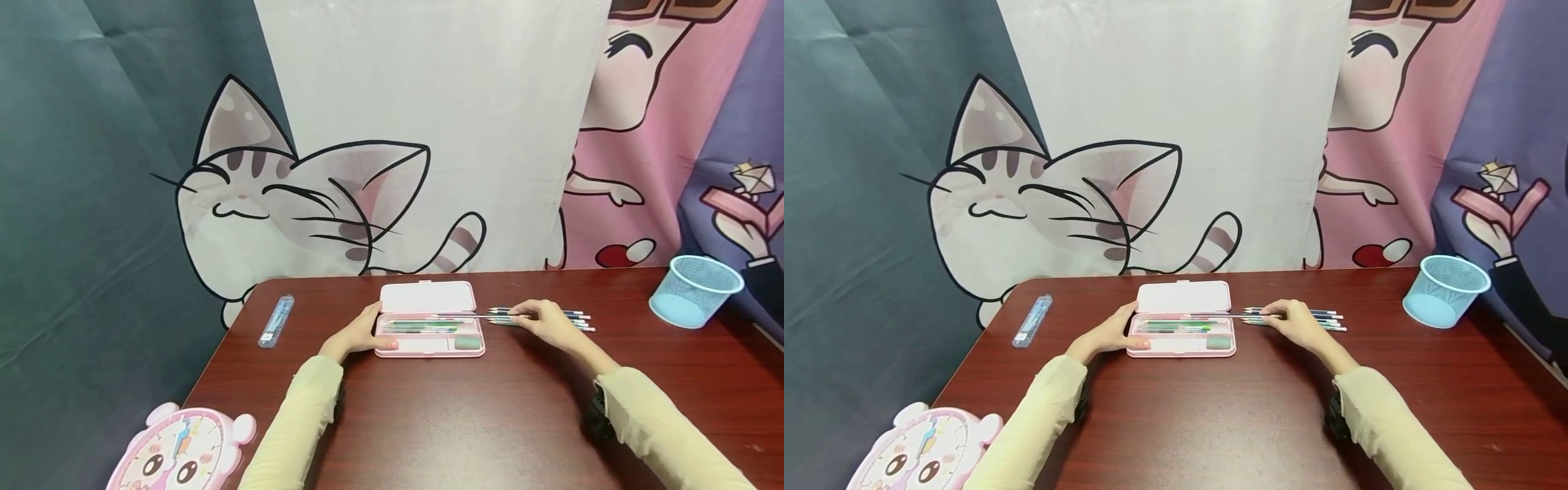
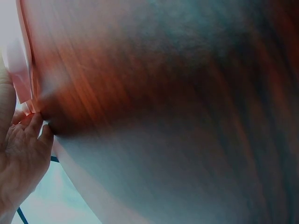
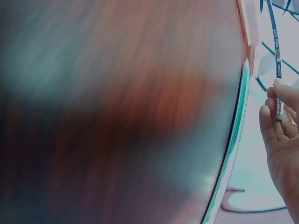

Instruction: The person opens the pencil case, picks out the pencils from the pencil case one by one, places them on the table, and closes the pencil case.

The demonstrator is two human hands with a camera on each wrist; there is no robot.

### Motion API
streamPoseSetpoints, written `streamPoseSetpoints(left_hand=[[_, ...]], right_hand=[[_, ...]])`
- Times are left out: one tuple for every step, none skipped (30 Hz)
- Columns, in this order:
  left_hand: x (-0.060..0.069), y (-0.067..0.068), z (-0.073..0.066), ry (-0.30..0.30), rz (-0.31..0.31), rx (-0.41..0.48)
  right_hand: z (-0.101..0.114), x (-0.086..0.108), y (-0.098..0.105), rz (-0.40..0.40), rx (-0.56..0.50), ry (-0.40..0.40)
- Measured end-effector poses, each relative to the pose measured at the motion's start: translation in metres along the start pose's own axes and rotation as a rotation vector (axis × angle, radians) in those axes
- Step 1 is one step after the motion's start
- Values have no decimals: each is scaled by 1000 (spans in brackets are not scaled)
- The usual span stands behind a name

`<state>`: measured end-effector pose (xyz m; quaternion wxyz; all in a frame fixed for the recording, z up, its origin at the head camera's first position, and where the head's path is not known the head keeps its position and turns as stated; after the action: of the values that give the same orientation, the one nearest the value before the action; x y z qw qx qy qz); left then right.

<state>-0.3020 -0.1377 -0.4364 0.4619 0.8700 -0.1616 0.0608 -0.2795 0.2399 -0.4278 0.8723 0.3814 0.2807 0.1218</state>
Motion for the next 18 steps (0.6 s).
streamPoseSetpoints(left_hand=[[0, 0, 0, -8, -2, 4], [0, -1, 0, -14, -5, 5], [0, -1, 0, -20, -5, 7], [0, -1, 0, -26, -5, 10], [0, -1, 0, -30, -6, 13], [1, -1, 0, -31, -6, 15], [1, -1, -1, -32, -4, 15], [2, 0, -1, -36, -5, 16], [2, 0, -1, -33, -1, 15], [2, -1, -1, -29, 1, 15], [2, 0, -1, -23, 1, 11], [2, 0, -1, -17, 2, 7], [1, 0, -1, -13, 3, 3], [1, 0, -1, -7, 4, 0], [1, 0, -1, 0, 8, -3], [1, 0, -1, 2, 9, -6], [1, 0, 0, 1, 8, -5], [0, 0, 0, -2, 8, -4]], right_hand=[[-2, 3, 3, -4, 5, -4], [-4, 6, 6, -7, 17, -11], [-6, 9, 9, -7, 25, -15], [-7, 12, 11, -8, 38, -21], [-9, 15, 14, -7, 47, -32], [-11, 18, 18, -7, 54, -37], [-12, 21, 21, -7, 59, -39], [-14, 24, 24, -7, 66, -43], [-16, 28, 27, -8, 68, -41], [-18, 31, 30, -11, 72, -41], [-19, 34, 33, -13, 72, -40], [-21, 37, 36, -19, 74, -31], [-23, 39, 39, -26, 83, -30], [-24, 42, 42, -28, 92, -32], [-25, 45, 45, -30, 99, -35], [-27, 48, 48, -34, 106, -40], [-28, 51, 50, -38, 116, -48], [-30, 54, 52, -39, 121, -52]])
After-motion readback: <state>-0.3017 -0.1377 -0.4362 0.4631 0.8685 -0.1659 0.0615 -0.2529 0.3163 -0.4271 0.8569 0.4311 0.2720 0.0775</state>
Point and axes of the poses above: each hand's wrist, its own x-axis away from the middle knuckle, its own y-axis out of the back of the hand, z = x × y, the point moved 1 cm from there along -x, towards the middle knuckle, and after that the axes turned 13 degrees about y, right-handed, at the moved point
